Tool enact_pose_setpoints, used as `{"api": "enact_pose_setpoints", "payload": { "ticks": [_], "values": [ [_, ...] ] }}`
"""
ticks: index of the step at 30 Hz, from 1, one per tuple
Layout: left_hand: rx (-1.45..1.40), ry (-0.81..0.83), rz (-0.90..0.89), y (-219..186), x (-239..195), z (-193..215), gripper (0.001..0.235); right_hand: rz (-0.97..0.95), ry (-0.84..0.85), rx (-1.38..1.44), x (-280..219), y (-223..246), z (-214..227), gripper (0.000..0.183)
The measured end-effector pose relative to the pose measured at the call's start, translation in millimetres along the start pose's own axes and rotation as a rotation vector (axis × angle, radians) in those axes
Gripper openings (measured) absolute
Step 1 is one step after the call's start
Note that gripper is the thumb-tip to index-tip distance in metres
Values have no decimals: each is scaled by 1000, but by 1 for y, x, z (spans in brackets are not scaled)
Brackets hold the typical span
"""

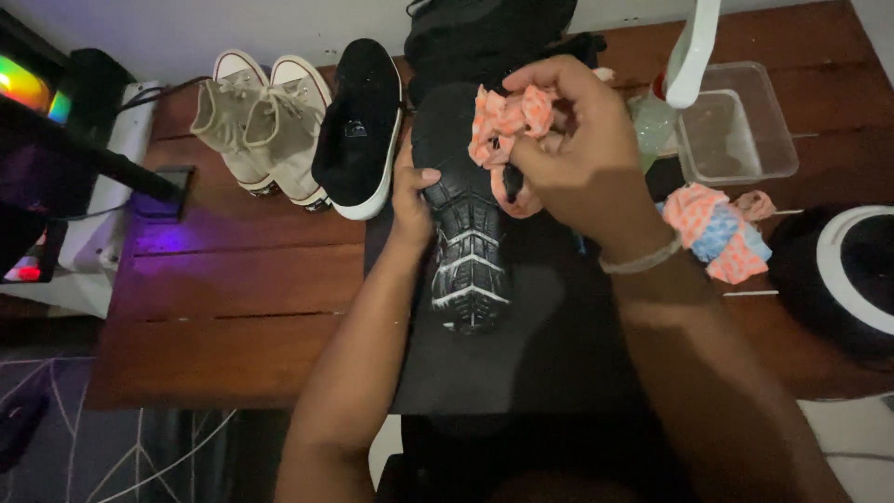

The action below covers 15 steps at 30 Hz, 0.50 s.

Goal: The person scrubs the sole of a black shoe with a small cloth while holding it on a black mat. The person repeatedly wipes the tread pattern and edges of the sole throughout the clip.

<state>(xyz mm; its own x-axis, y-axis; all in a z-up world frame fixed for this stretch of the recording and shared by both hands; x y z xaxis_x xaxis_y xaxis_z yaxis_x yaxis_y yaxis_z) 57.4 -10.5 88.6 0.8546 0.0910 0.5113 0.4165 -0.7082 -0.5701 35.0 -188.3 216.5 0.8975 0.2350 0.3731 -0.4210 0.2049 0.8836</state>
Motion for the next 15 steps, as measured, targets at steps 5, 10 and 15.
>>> {"api": "enact_pose_setpoints", "payload": {
  "ticks": [5,10,15],
  "values": [
    [164,8,-58,-9,1,-1,77,470,147,-520,11,13,-32,34],
    [171,-64,-50,-8,-2,8,75,733,69,-722,3,14,-50,22],
    [188,-127,-52,-28,8,-19,45,881,-166,-460,-17,4,-39,23]
  ]
}}
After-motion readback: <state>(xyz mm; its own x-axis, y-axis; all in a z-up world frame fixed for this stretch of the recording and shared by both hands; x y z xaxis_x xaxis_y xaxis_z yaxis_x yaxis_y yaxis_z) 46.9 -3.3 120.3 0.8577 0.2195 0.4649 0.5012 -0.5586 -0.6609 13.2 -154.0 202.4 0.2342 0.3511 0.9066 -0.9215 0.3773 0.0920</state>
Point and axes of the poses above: each hand's wrist, its own x-axis towards the middle knuckle, its own z-axis out of the back of the hand, y = z × x, the point moved 10 cm from there along x, towards the middle knuckle, and after that the axes turned 11 degrees about -x, right-handed, at the moved point
